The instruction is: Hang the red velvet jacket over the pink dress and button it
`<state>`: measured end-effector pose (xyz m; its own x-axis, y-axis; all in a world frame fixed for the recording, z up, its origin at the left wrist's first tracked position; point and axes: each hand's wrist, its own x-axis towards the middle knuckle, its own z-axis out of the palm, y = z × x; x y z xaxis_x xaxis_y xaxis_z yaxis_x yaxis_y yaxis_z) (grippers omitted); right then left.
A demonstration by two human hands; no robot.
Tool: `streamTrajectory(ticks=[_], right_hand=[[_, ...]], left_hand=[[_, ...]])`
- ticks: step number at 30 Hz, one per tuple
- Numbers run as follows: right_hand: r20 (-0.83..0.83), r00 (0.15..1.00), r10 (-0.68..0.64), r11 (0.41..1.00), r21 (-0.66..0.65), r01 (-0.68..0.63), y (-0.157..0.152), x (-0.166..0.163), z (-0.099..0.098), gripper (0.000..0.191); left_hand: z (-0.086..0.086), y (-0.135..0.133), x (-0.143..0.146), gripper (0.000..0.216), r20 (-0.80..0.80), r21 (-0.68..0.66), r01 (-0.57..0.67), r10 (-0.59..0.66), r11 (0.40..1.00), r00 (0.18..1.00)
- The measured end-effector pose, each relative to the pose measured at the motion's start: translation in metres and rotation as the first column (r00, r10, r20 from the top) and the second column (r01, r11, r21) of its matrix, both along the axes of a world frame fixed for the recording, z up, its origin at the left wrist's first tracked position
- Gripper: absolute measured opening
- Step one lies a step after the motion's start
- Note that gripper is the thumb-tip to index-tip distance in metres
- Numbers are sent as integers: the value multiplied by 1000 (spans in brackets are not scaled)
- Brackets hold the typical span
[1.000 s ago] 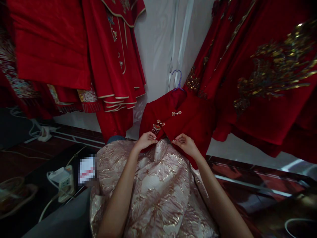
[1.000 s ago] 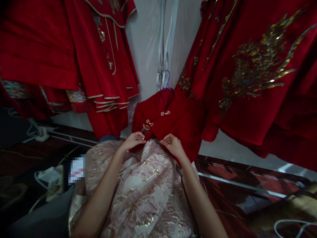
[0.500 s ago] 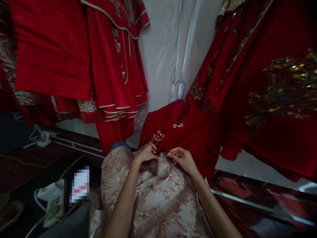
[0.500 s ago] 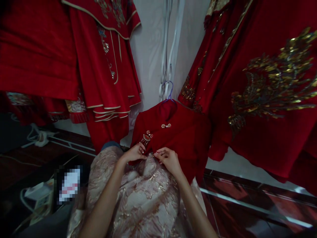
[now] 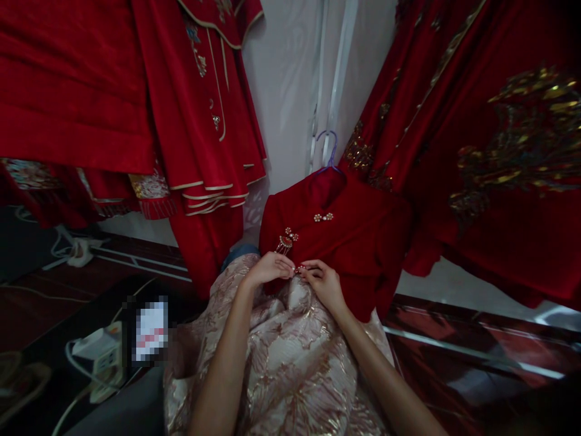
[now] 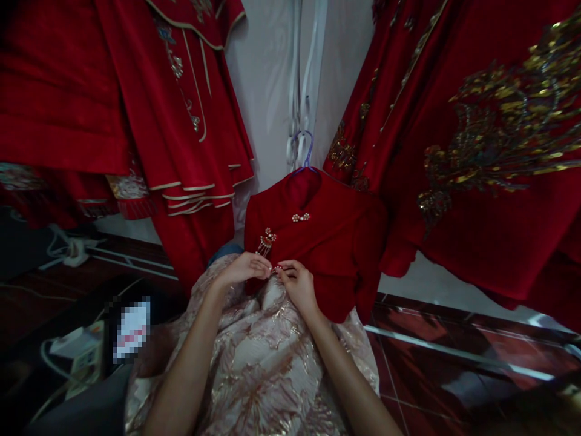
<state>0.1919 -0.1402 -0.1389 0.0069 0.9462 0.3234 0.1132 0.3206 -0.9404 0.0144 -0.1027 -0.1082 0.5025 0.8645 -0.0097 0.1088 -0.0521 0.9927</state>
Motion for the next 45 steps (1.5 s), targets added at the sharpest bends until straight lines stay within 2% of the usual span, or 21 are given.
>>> streamTrajectory(ticks=[6, 10, 12, 16, 20, 25, 30, 34, 37, 40, 42, 45], right_hand=[[-80, 996, 38, 997, -58, -43, -1, 1, 1, 36], [47, 995, -89, 995, 52, 86, 0, 0, -3, 32], [81, 992, -93, 994, 68, 88, 0, 0, -6, 32], [69, 997, -39, 999, 36, 37, 2, 0, -10, 32], [76, 991, -111, 988, 115, 102, 1, -3, -11, 29], [131, 981, -144, 980, 160, 122, -2, -4, -12, 25], [177, 974, -139, 979, 170, 109, -2, -5, -13, 23], [262, 956, -130, 984, 149, 93, 0, 8, 1, 23], [240, 953, -186, 974, 174, 146, -2, 29, 26, 25], [142, 961, -239, 959, 191, 210, -8, 48, 50, 27], [95, 970, -222, 964, 171, 204, -11, 54, 60, 28], [91, 984, -151, 982, 128, 139, -14, 52, 63, 27]], left_hand=[[2, 2, 4, 25, 5, -48, -9, 10, 999, 1000], [-1, 3, 10, 27, -23, -96, -89, 87, 991, 996], [-3, 4, 10, 25, -31, -105, -123, 121, 987, 992], [-7, 6, 10, 19, -27, -99, -122, 120, 988, 992], [-9, 6, 14, 18, 9, -77, -127, 129, 989, 992], [-11, 7, 14, 16, -56, -100, -168, 163, 981, 985], [-12, 7, 9, 13, -125, -8, -139, 137, 990, 983], [-7, 5, 0, 22, -145, 18, -112, 114, 994, 983], [-3, 8, -16, 26, -211, 136, -230, 255, 964, 944], [1, 11, -31, 17, -255, 244, -314, 373, 917, 892], [4, 9, -31, 15, -250, 278, -266, 337, 923, 908], [5, 5, -16, 18, -249, 357, -92, 190, 930, 950]])
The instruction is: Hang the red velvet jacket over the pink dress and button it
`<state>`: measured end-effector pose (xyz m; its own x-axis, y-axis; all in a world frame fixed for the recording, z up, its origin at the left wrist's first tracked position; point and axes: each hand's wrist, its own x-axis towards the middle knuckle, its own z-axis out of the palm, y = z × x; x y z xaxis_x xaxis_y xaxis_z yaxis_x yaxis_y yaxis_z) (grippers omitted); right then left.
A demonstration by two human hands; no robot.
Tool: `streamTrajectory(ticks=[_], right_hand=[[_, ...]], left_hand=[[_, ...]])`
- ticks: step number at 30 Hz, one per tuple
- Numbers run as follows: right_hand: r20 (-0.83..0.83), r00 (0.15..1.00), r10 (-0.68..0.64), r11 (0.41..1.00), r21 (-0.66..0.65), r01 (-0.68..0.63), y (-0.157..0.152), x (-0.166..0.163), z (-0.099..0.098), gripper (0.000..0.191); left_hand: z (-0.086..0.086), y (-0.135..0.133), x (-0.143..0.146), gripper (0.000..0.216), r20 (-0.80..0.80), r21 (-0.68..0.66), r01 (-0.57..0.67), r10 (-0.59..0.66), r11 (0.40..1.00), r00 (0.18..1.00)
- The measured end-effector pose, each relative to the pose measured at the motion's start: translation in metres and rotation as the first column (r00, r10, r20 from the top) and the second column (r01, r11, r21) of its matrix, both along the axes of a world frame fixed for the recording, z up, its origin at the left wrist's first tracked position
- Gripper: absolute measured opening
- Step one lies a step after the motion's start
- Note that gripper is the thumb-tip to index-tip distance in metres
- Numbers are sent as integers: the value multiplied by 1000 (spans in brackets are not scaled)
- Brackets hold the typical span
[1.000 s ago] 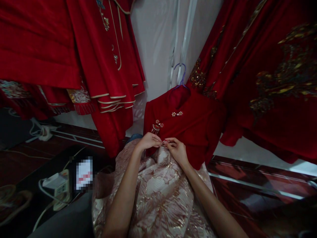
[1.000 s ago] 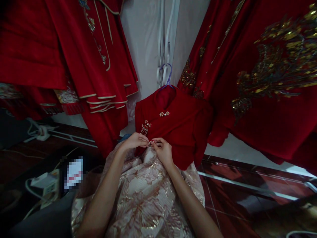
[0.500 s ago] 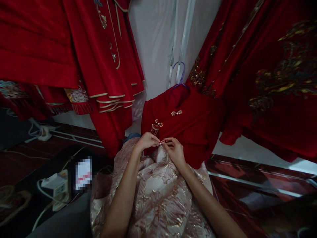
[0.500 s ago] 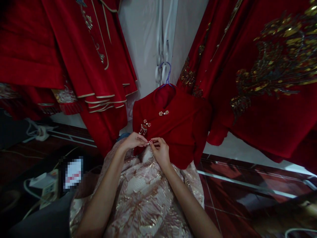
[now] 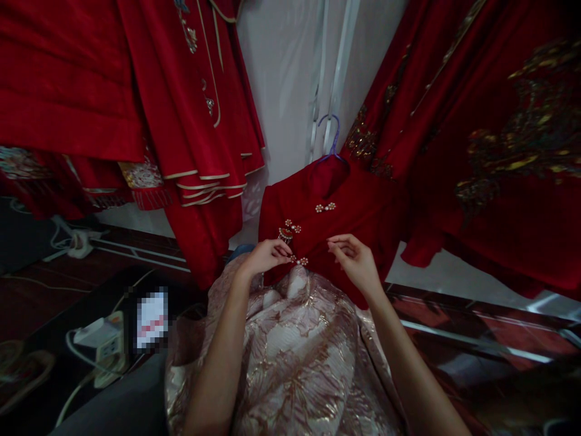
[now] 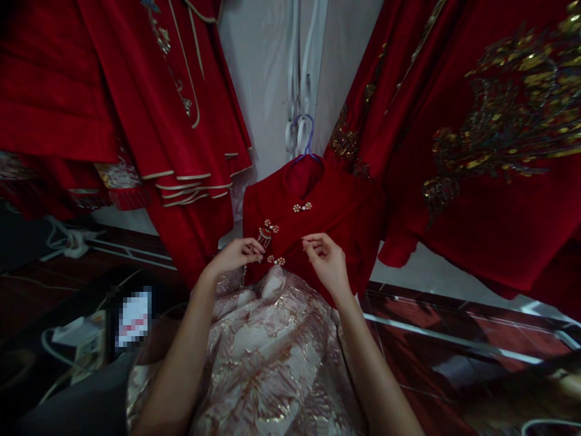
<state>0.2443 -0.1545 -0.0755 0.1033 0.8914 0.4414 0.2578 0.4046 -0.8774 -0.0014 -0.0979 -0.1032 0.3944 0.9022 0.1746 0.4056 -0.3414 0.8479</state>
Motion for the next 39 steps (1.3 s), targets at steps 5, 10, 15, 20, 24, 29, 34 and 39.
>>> streamTrajectory(ticks=[5, 10, 15, 20, 24, 29, 34, 39], right_hand=[[95, 992, 77, 997, -11, -77, 1, -12, -10, 22], [226, 965, 131, 991, -57, -121, 5, -9, -20, 19], [311, 930, 194, 978, -140, -157, 14, -9, -37, 20], [367, 914, 170, 980, -158, -118, 18, -14, -52, 22], [388, 903, 187, 977, -172, -128, 19, -16, -56, 23], [372, 908, 190, 975, -181, -130, 21, -16, -58, 22], [375, 913, 161, 984, -134, -118, 21, -19, -64, 21], [384, 913, 137, 988, -118, -99, 22, -26, -71, 23]], left_hand=[[-12, 0, 31, 22, -136, 83, 82, -70, 993, 988], [-17, 2, 35, 17, -211, 191, 47, -6, 981, 978], [-17, 3, 34, 15, -225, 250, 65, -8, 966, 974], [-15, 0, 35, 18, -228, 267, 57, 6, 962, 974], [-15, 0, 34, 20, -228, 252, 45, 14, 967, 974], [-19, 2, 35, 15, -249, 223, 74, -17, 972, 968], [-19, 2, 36, 15, -257, 264, 39, 31, 964, 966], [-14, -2, 36, 16, -243, 268, 56, 11, 962, 970]])
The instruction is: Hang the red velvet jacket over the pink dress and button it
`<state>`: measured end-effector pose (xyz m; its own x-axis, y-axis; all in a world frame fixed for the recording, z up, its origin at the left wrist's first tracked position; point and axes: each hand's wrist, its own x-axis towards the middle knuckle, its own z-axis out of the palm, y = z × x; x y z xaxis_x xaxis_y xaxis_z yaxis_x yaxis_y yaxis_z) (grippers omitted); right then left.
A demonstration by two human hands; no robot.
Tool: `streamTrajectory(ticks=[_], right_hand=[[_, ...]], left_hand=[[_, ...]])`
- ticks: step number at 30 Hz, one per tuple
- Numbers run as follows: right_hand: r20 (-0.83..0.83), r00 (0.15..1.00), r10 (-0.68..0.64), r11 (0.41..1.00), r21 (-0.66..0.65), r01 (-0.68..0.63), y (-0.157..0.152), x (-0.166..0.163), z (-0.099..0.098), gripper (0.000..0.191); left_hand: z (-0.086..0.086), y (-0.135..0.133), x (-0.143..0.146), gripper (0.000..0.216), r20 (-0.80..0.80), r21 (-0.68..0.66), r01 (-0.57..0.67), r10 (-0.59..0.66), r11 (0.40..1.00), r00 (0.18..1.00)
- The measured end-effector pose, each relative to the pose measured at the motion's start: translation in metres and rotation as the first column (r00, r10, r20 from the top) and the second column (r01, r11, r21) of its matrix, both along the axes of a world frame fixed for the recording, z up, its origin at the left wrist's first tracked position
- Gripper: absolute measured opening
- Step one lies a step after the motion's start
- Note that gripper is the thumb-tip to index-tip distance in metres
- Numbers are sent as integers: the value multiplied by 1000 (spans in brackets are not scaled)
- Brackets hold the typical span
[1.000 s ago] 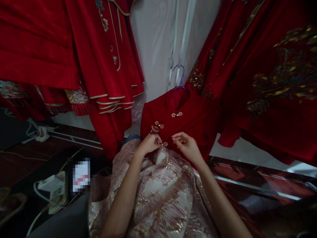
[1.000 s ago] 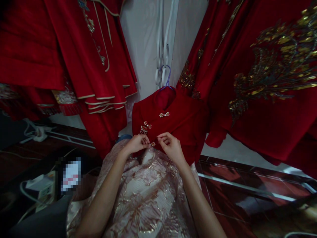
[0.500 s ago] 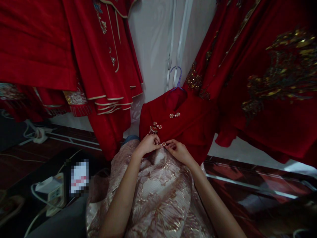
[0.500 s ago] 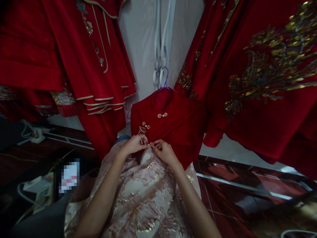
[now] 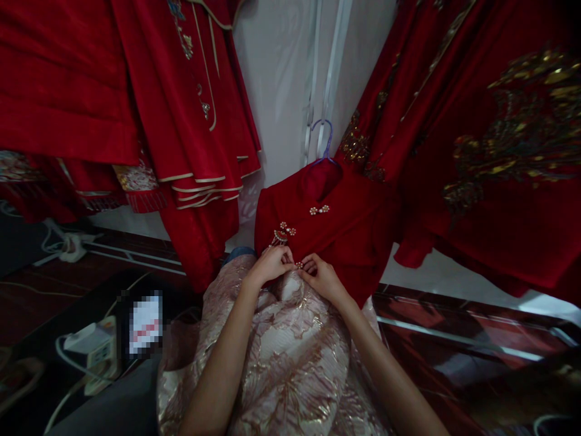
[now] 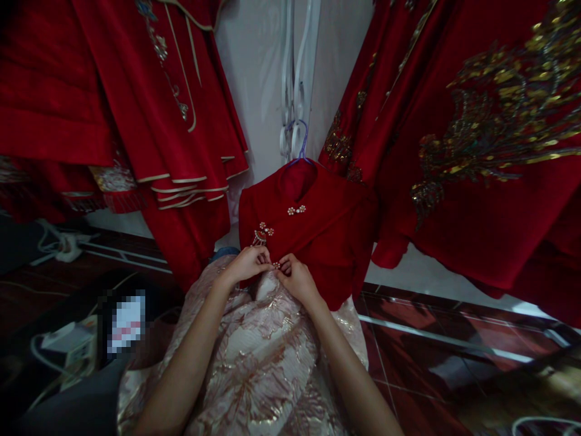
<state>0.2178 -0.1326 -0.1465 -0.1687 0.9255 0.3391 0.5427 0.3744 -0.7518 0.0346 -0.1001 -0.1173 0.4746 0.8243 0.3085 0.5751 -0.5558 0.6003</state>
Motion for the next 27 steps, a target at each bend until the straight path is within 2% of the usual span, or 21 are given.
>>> streamTrajectory(ticks=[4, 7, 10, 12, 14, 17, 21, 27], right_hand=[[-51, 999, 5, 1000, -9, -5, 0, 1, 4, 19], [-88, 994, 69, 995, -70, -75, -4, 13, 20, 21], [-128, 957, 262, 943, -178, -282, -15, 30, 47, 24], [-159, 913, 375, 880, -248, -405, -24, 40, 64, 25], [-186, 881, 436, 831, -294, -473, -31, 47, 76, 25], [-214, 864, 455, 803, -320, -502, -36, 50, 83, 25], [-214, 872, 441, 816, -308, -489, -35, 44, 79, 24], [-215, 873, 437, 829, -280, -484, -31, 37, 71, 24]], left_hand=[[1, 1, 2, 19, 100, -40, 17, -13, 999, 995], [0, 6, 6, 24, 325, -112, -28, 63, 993, 944], [1, 11, 12, 28, 590, -304, -66, 241, 951, 771], [3, 12, 17, 31, 713, -421, 15, 321, 907, 623], [5, 10, 21, 33, 793, -466, 130, 348, 875, 500], [7, 8, 27, 34, 845, -474, 221, 369, 853, 386], [8, 8, 29, 33, 836, -512, 200, 431, 835, 340], [7, 12, 28, 35, 812, -509, 122, 428, 852, 398]])
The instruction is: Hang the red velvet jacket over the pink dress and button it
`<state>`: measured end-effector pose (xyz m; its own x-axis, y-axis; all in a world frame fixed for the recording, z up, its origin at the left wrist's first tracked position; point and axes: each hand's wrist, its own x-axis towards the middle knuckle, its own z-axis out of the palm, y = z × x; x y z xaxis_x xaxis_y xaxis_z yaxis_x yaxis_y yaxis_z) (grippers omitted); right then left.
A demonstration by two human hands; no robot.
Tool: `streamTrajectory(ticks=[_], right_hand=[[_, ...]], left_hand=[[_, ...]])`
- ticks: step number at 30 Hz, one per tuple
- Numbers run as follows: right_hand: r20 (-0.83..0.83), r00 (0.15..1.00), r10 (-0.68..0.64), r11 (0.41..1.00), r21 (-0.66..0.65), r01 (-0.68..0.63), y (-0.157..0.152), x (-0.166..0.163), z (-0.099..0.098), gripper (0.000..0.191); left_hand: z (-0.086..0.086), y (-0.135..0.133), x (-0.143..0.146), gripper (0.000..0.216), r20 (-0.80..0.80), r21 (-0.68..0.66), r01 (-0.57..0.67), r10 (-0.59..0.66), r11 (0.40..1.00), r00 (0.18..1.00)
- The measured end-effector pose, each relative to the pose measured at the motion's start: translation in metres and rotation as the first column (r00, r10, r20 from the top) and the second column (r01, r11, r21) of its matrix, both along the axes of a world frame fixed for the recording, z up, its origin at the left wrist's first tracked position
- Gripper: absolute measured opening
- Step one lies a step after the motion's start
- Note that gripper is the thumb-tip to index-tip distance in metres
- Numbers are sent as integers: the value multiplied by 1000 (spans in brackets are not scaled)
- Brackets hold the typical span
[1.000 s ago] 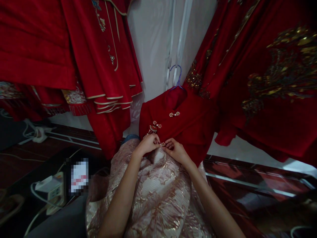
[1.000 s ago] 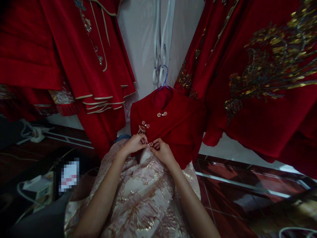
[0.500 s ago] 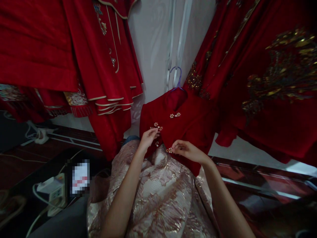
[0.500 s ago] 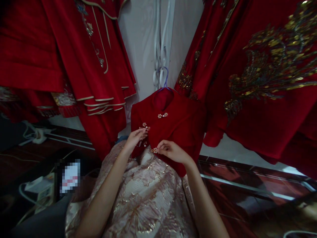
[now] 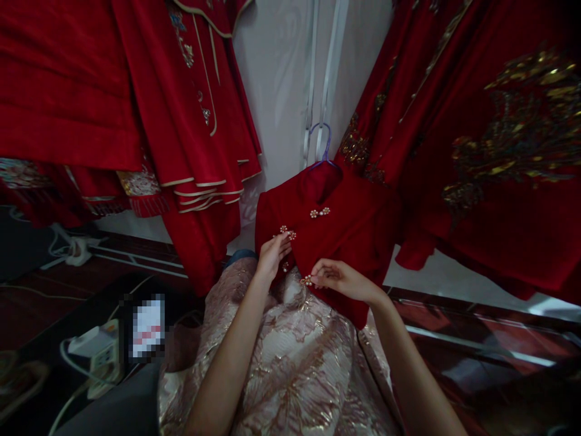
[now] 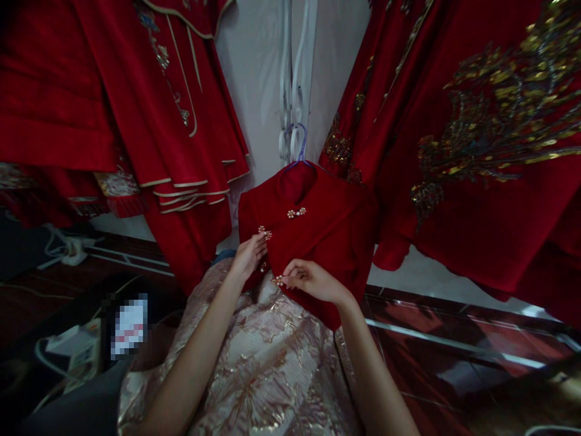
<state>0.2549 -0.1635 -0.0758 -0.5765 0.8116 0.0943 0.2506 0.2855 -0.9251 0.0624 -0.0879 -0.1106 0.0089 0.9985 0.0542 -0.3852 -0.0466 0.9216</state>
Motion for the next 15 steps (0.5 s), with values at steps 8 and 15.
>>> streamTrajectory(ticks=[8, 15], right_hand=[[0, 1000, -16, 1000, 7, 16, 0, 3, 0, 26], [32, 999, 0, 1000, 13, 0, -2, 17, 4, 25]], left_hand=[[10, 12, 15, 26, -177, -81, -18, 4, 997, 984], [31, 19, 11, 37, -436, -110, 156, -189, 982, 880]])
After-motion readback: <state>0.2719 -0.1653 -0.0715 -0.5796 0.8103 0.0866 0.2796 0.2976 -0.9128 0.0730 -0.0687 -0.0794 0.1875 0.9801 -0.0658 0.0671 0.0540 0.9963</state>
